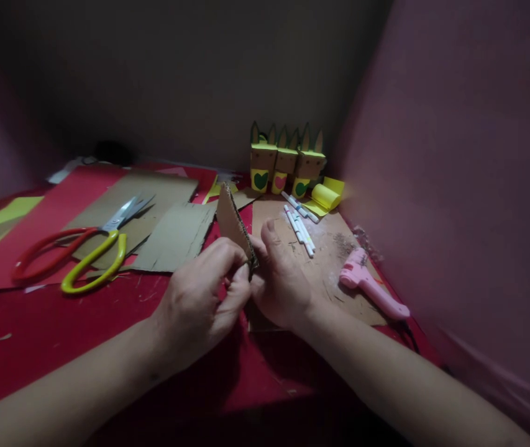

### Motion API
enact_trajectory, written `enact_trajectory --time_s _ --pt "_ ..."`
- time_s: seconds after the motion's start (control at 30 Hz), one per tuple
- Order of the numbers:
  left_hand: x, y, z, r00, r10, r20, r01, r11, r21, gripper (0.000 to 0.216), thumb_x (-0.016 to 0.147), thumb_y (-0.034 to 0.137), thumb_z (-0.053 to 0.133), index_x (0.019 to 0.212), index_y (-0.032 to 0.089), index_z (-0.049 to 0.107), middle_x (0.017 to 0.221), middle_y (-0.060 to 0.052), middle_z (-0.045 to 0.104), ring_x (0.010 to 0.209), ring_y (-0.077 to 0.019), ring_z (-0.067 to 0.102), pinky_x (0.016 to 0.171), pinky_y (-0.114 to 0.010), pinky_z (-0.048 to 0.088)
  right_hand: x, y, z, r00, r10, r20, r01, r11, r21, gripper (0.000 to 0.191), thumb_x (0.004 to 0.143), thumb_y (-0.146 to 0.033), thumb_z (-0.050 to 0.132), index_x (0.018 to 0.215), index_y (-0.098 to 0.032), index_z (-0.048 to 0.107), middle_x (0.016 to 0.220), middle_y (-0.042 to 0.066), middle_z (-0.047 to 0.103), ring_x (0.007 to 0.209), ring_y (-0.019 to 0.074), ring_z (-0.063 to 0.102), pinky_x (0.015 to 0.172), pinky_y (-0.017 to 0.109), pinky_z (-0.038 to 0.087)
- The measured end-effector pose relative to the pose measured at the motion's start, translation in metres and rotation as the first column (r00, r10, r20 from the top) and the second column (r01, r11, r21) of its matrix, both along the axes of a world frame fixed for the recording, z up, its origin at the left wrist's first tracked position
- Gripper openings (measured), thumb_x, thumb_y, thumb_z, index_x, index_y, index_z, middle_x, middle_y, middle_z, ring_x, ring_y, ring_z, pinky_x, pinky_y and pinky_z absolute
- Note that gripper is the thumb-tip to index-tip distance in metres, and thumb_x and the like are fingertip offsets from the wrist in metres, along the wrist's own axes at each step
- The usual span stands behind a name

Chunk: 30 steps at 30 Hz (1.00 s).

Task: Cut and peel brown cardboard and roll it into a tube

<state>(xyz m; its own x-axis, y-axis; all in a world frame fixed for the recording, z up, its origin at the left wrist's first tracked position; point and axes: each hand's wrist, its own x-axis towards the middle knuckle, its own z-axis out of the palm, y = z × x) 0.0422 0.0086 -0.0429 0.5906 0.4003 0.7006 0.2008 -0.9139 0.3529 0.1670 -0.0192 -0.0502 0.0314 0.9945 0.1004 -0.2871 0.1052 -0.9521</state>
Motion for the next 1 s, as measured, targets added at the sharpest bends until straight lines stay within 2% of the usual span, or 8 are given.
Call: enact_trajectory --time_s 0.17,0.23,0.3,0.37,0.47,0.6,0.67,1.0 --pt "-0.002 0.004 0.0 1.0 0.011 0.021 -0.011 1.0 0.015 0.012 0.089 0.008 0.044 0.084 0.014 0.053 0.077 -0.004 0.056 0.067 -0.0129 0.052 0.063 -0.027 0.043 0.004 0.001 -0.006 0.981 0.054 -0.186 -0.047 0.998 0.043 0.031 0.083 -0.051 0.053 0.092 -0.025 0.067 0.096 0.004 0.072 0.104 0.025 0.064 0.086 0.04 0.053" --pt "-0.003 0.006 0.001 0.998 0.036 0.045 -0.036 0.999 0.01 0.012 0.089 0.009 0.044 0.084 0.016 0.053 0.076 -0.003 0.055 0.067 -0.0127 0.052 0.063 -0.026 0.043 0.004 -0.002 -0.009 0.978 0.038 -0.204 -0.025 0.998 0.066 0.029 0.078 -0.039 0.063 0.103 -0.025 0.067 0.104 0.001 0.072 0.109 0.0244 0.063 0.092 0.039 0.052" --pt "-0.004 0.007 0.002 0.996 0.069 0.051 -0.068 0.998 -0.015 0.012 0.089 0.01 0.045 0.083 0.017 0.052 0.075 -0.001 0.054 0.065 -0.0125 0.051 0.061 -0.026 0.042 0.005 -0.005 -0.01 0.995 -0.018 -0.101 0.028 0.995 0.101 0.037 0.077 -0.033 0.067 0.113 -0.026 0.066 0.109 0.0 0.072 0.11 0.0226 0.063 0.096 0.038 0.05" --pt "-0.004 0.009 0.003 0.994 0.096 0.043 -0.094 0.995 -0.04 0.012 0.088 0.011 0.045 0.081 0.018 0.051 0.073 0.0 0.052 0.064 -0.0127 0.05 0.06 -0.026 0.041 0.005 -0.01 -0.01 0.987 -0.131 0.089 0.113 0.976 0.187 0.035 0.082 -0.031 0.065 0.117 -0.026 0.065 0.112 0.0 0.072 0.106 0.0199 0.065 0.095 0.036 0.051" --pt "-0.002 0.012 0.002 0.993 0.112 0.029 -0.11 0.992 -0.065 0.015 0.089 0.012 0.043 0.078 0.018 0.051 0.07 0.001 0.05 0.062 -0.0128 0.049 0.058 -0.027 0.041 0.005 -0.014 -0.011 0.877 -0.35 0.329 0.213 0.897 0.387 0.028 0.091 -0.029 0.054 0.116 -0.026 0.066 0.109 0.001 0.073 0.099 0.0161 0.067 0.089 0.03 0.053" --pt "0.0 0.013 0.0 0.995 0.1 0.017 -0.099 0.992 -0.084 0.015 0.089 0.013 0.042 0.078 0.018 0.05 0.07 0.001 0.05 0.062 -0.0132 0.049 0.058 -0.027 0.041 0.004 -0.014 -0.013 0.722 -0.52 0.457 0.233 0.804 0.547 0.028 0.093 -0.022 0.048 0.113 -0.024 0.066 0.102 0.002 0.074 0.09 0.0151 0.069 0.08 0.028 0.054" --pt "0.0 0.012 0.0 0.996 0.091 0.014 -0.09 0.991 -0.096 0.015 0.089 0.014 0.041 0.078 0.019 0.049 0.07 0.0 0.05 0.063 -0.0139 0.049 0.058 -0.028 0.041 0.004 -0.015 -0.012 0.682 -0.545 0.487 0.242 0.797 0.554 0.027 0.092 -0.021 0.046 0.111 -0.024 0.066 0.101 0.003 0.074 0.088 0.0158 0.068 0.079 0.029 0.054" --pt "-0.002 0.014 0.001 0.998 0.056 -0.012 -0.057 0.978 -0.2 0.014 0.089 0.018 0.04 0.079 0.019 0.05 0.072 -0.001 0.051 0.064 -0.0142 0.048 0.059 -0.029 0.042 0.004 -0.018 -0.007 0.619 -0.557 0.553 0.261 0.81 0.525 0.024 0.093 -0.02 0.043 0.105 -0.022 0.065 0.089 0.004 0.071 0.076 0.0161 0.064 0.071 0.03 0.049"
